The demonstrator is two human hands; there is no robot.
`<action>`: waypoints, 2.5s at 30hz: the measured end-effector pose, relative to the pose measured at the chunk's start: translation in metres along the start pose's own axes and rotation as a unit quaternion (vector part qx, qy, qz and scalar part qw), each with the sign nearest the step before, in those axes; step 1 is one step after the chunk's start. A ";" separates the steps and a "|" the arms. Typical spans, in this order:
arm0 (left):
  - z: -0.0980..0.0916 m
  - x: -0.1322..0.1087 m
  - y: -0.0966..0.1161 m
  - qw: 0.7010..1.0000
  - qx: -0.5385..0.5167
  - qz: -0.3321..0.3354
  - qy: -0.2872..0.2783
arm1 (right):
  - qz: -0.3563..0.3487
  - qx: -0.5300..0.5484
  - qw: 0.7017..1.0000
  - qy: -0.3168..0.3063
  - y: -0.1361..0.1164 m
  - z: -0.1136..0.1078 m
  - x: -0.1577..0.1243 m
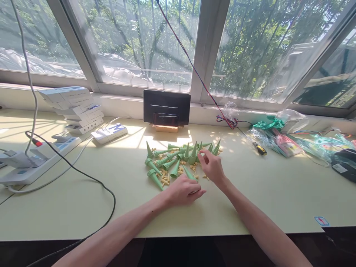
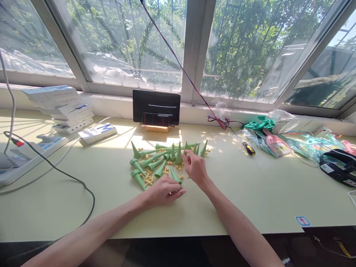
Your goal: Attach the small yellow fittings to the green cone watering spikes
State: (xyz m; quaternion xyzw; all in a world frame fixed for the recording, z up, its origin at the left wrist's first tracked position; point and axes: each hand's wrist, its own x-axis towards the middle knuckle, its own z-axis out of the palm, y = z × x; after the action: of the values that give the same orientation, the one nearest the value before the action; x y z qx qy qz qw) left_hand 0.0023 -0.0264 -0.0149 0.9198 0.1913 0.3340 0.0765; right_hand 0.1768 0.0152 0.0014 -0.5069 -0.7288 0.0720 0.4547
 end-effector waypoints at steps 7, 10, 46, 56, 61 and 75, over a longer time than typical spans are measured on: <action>0.007 -0.004 -0.006 1.000 0.016 -0.026 0.000 | 0.010 -0.017 0.999 -0.025 0.000 0.011 0.001; 0.008 -0.004 -0.008 0.999 0.018 -0.022 0.014 | 0.023 -0.020 0.999 -0.029 -0.001 0.013 0.007; -0.008 0.009 -0.014 0.957 0.234 -0.173 0.005 | 0.032 0.032 0.999 -0.004 -0.006 0.017 0.018; -0.005 0.010 -0.018 0.959 0.220 -0.178 0.005 | 0.028 0.028 0.999 -0.011 -0.007 0.017 0.017; -0.007 0.010 -0.017 0.963 0.199 -0.179 0.014 | 0.013 0.028 0.999 -0.009 -0.006 0.016 0.017; -0.003 0.008 -0.022 0.959 0.221 -0.179 0.008 | -0.012 0.033 0.998 0.054 -0.030 -0.016 0.040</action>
State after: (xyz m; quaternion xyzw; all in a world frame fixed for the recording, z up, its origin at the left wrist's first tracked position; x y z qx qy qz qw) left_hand -0.0003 -0.0035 -0.0142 0.8618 0.4225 0.2715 -0.0719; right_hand 0.1653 0.0275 0.0518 -0.4857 -0.7066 0.0627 0.5108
